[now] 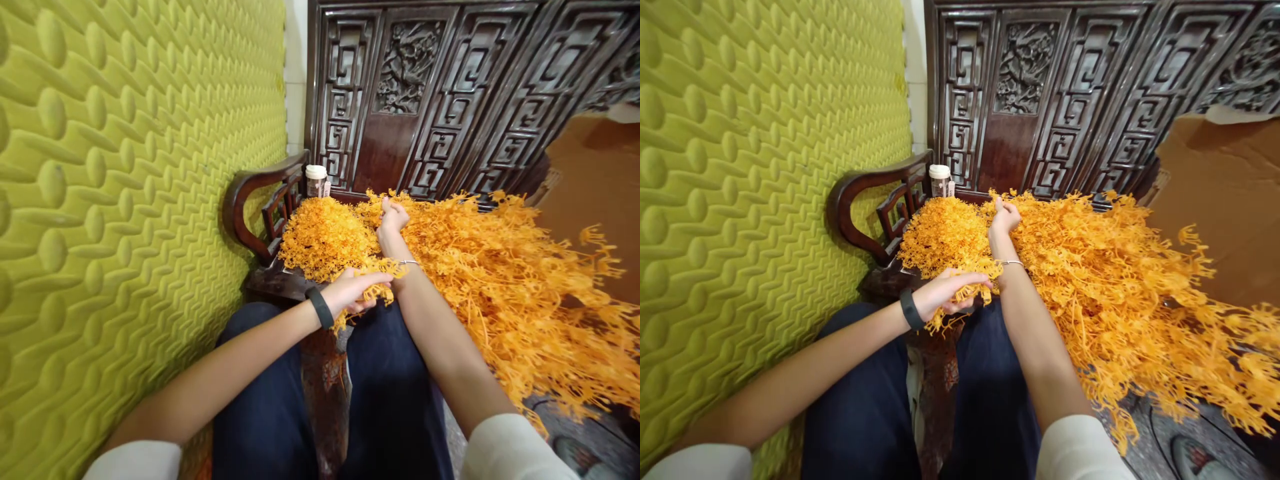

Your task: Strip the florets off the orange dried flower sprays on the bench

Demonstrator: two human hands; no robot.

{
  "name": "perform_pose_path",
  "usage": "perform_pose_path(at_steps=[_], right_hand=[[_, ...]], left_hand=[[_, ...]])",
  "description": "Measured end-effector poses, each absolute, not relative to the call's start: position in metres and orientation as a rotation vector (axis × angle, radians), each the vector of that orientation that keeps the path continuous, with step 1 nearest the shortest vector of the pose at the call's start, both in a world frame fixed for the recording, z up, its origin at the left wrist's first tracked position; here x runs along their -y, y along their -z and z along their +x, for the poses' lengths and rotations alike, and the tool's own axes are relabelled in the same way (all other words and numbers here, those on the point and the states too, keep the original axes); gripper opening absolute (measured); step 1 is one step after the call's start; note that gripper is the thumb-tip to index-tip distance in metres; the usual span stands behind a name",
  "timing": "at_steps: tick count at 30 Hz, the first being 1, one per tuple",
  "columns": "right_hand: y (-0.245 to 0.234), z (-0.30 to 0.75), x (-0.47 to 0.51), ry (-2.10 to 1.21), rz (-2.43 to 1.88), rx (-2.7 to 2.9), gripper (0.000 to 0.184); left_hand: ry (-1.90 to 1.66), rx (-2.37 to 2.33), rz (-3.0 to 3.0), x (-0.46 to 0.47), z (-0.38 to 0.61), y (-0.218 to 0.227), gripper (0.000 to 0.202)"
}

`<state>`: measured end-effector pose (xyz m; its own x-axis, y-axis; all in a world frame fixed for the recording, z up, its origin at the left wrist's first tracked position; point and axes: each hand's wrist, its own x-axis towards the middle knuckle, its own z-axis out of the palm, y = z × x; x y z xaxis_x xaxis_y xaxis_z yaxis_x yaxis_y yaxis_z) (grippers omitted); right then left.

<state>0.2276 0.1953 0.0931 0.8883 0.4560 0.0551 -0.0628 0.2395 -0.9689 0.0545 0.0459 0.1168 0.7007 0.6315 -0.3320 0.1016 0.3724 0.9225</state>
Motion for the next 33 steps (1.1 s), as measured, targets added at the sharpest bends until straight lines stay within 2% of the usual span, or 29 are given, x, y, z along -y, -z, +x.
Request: perform_pose_path(at_steps=[2, 7, 16, 20, 21, 24, 26, 33], right_hand=[[-0.090, 0.233, -0.195, -0.408, -1.212, 0.498, 0.015], [-0.083, 0.228, -0.197, -0.605, -1.184, 0.735, 0.030], [-0.073, 0.223, -0.185, -1.020, -1.147, 1.037, 0.025], [-0.078, 0.217, -0.179, -1.040, -1.128, 1.133, 0.010], [-0.080, 0.215, -0.177, -1.059, -1.100, 1.151, 0.013], [-0.087, 0.208, -0.170, -1.178, -0.991, 1.244, 0.037], [-0.091, 0.203, -0.166, -1.258, -0.961, 1.372, 0.039], [-0.093, 0.207, -0.160, -1.142, -0.956, 1.505, 0.027]], left_hand=[[-0.414, -0.746, 1.175, -0.046, 0.052, -0.117, 0.025], [-0.420, -0.666, 1.159, -0.058, 0.044, -0.118, 0.025], [-0.528, -0.607, 1.236, -0.093, 0.034, -0.103, 0.026], [-0.534, -0.739, 1.238, -0.116, 0.024, -0.107, 0.029], [-0.529, -0.771, 1.227, -0.120, 0.022, -0.108, 0.029], [-0.547, -0.830, 1.221, -0.128, 0.019, -0.111, 0.027], [-0.578, -0.850, 1.231, -0.130, 0.019, -0.111, 0.025], [-0.587, -0.835, 1.242, -0.148, 0.012, -0.104, 0.028]])
